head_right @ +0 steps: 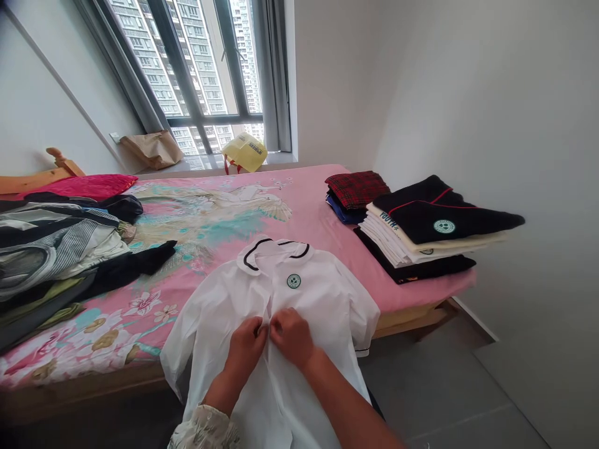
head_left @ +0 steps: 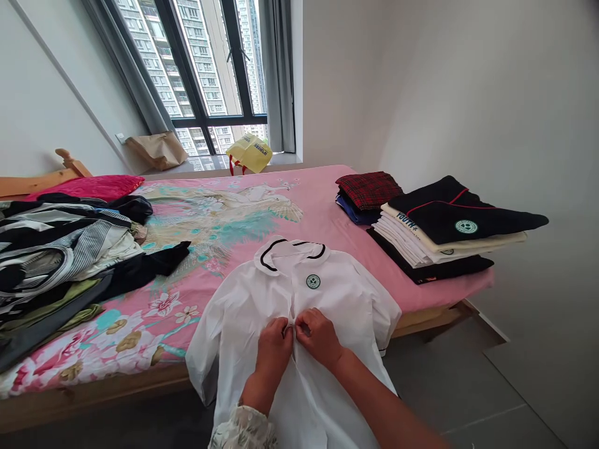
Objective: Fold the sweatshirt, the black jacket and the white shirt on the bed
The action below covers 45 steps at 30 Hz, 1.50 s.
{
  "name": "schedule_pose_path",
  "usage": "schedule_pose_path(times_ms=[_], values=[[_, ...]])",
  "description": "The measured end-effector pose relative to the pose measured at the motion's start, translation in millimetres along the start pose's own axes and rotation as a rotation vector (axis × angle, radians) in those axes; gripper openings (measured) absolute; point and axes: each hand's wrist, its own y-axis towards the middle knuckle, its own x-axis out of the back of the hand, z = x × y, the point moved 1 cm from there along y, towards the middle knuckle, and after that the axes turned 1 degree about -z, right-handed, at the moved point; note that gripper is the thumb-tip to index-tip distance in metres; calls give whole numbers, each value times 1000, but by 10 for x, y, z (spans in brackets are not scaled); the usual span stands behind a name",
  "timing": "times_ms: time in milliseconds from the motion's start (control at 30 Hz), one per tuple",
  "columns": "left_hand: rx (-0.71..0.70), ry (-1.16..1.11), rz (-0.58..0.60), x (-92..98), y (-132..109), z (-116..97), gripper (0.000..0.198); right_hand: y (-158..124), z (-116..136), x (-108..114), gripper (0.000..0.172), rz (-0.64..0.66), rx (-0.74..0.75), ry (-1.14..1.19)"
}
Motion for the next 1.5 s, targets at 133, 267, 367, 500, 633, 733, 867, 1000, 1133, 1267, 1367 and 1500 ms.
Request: schedule_pose_path(times_ms=[133,267,367,500,633,733,867,1000,1133,1267,1367,1500], values=[[-57,49,22,24,0,-87,16,2,-2,14,9,-8,35,1],[-19,-15,125,93,21,-161,24,14,-9,58,9,-9,43,7],[91,-106,167,131,64,-141,27,24,-24,79,9,1,57,20],[73,-154,178,130,118,-76,21,30,-55,76,9,19,61,30],[-24,-124,87,122,133,-89,12,25,-92,56,10,35,58,40],[-74,-112,83,108,124,-134,6,25,-117,45,10,44,65,52],[-101,-127,126,85,148,-140,9,38,-142,48,12,67,85,71],[-119,-123,188,73,213,-93,19,56,-156,54,14,82,101,86],[-123,-96,190,51,223,-56,24,76,-126,81,13,105,-10,118],[-105,-25,121,-8,164,-32,16,122,-64,142,18,247,-219,238],[-110,14,77,-49,123,-32,12,161,-62,148,20,328,-452,389],[-96,-5,76,-18,97,-75,8,171,-111,68,17,341,-696,523]])
